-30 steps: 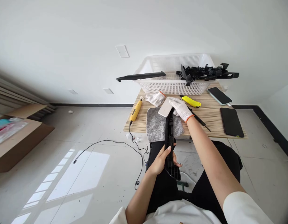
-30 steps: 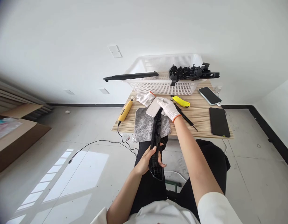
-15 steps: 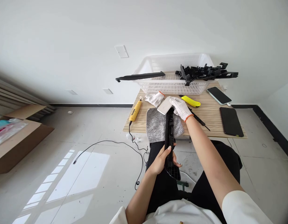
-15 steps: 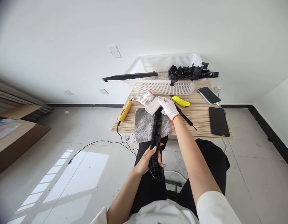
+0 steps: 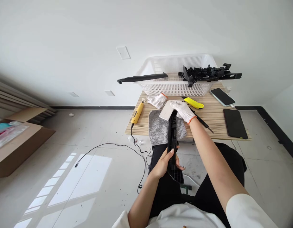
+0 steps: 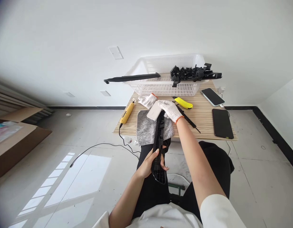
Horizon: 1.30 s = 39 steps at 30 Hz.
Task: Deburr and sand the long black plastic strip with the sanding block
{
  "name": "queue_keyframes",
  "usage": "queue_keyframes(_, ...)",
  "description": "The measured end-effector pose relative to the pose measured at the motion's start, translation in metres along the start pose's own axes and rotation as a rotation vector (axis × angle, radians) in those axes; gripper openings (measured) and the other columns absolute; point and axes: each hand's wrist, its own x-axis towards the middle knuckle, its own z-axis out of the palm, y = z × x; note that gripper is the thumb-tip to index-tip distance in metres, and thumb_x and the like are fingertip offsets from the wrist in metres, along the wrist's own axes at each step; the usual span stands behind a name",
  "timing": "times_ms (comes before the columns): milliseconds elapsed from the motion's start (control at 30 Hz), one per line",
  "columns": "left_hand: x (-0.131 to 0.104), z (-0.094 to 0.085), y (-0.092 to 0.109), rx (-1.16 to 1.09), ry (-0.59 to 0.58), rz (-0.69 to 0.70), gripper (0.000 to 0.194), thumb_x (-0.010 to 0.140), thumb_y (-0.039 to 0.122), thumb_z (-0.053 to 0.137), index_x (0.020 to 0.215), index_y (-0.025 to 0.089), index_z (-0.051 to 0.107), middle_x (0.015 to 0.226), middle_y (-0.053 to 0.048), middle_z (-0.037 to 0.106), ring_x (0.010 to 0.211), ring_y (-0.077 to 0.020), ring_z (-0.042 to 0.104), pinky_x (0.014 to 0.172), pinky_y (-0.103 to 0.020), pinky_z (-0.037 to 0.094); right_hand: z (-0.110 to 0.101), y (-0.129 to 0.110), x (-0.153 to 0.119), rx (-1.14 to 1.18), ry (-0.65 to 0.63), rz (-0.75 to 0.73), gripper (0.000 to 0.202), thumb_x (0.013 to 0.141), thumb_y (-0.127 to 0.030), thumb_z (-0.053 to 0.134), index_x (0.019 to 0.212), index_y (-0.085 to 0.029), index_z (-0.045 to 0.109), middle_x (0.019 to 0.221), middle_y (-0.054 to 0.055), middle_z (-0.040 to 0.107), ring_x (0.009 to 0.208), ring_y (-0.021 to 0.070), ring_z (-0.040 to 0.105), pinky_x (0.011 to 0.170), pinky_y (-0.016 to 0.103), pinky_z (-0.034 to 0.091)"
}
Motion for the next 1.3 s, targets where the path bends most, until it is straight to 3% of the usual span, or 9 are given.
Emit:
queue_keyframes(300,0.0004,-0.0012,-0.0008,0.003,0.006,-0.005,0.054,0.093,0.053,0.053,0.128,0.013,0.044,0.06,0.003,0.061,0.059,-0.0237,0.072,0.07,-0.042,0.06,-0.0009,-0.0015,-0.0012,0.003,0.013,0.002,0.041,0.086,-0.04,0.066,0.121,-0.019,0.065,0.066,-0.004,0.063,0.03,0.0018,0.037,0.027,0.017,0.024)
queue_keyframes(533,0.0001,-0.0011,-0.0013,0.01,0.01,-0.005,0.056,0.093,0.053,0.052,0.13,0.012,0.042,0.06,0.003,0.062,0.059,-0.0237,0.072,0.069,-0.041,0.06,-0.0018,-0.0002,0.0007,0.008,0.028,-0.004,0.041,0.083,-0.048,0.068,0.111,-0.017,0.068,0.06,-0.004,0.057,0.031,0.0024,0.036,0.028,0.018,0.023)
queue_keyframes(867,0.0,-0.0005,-0.0002,0.015,0.013,-0.009,0.059,0.093,0.053,0.052,0.133,0.011,0.041,0.06,0.003,0.061,0.061,-0.0246,0.073,0.07,-0.043,0.06,-0.0035,0.0031,0.0022,0.025,-0.034,0.015,0.042,0.079,-0.045,0.074,0.111,-0.019,0.067,0.062,-0.004,0.061,0.031,0.0032,0.037,0.029,0.019,0.022)
queue_keyframes(1067,0.0,-0.0004,-0.0009,0.001,0.007,-0.005,0.058,0.094,0.052,0.052,0.133,0.011,0.041,0.06,0.003,0.062,0.061,-0.0241,0.073,0.071,-0.044,0.06,-0.0038,0.0034,0.0022,0.033,-0.039,0.037,0.043,0.077,-0.049,0.075,0.108,-0.02,0.067,0.053,-0.007,0.053,0.031,0.0039,0.037,0.029,0.018,0.022)
queue_keyframes(1300,0.0011,-0.0005,-0.001,0.005,0.006,0.001,0.056,0.094,0.052,0.051,0.131,0.011,0.04,0.06,0.004,0.061,0.059,-0.0246,0.072,0.071,-0.045,0.061,-0.0019,0.0011,0.0003,0.005,0.015,0.027,0.038,0.081,-0.045,0.072,0.107,-0.018,0.069,0.056,-0.005,0.056,0.031,0.0039,0.039,0.029,0.018,0.024)
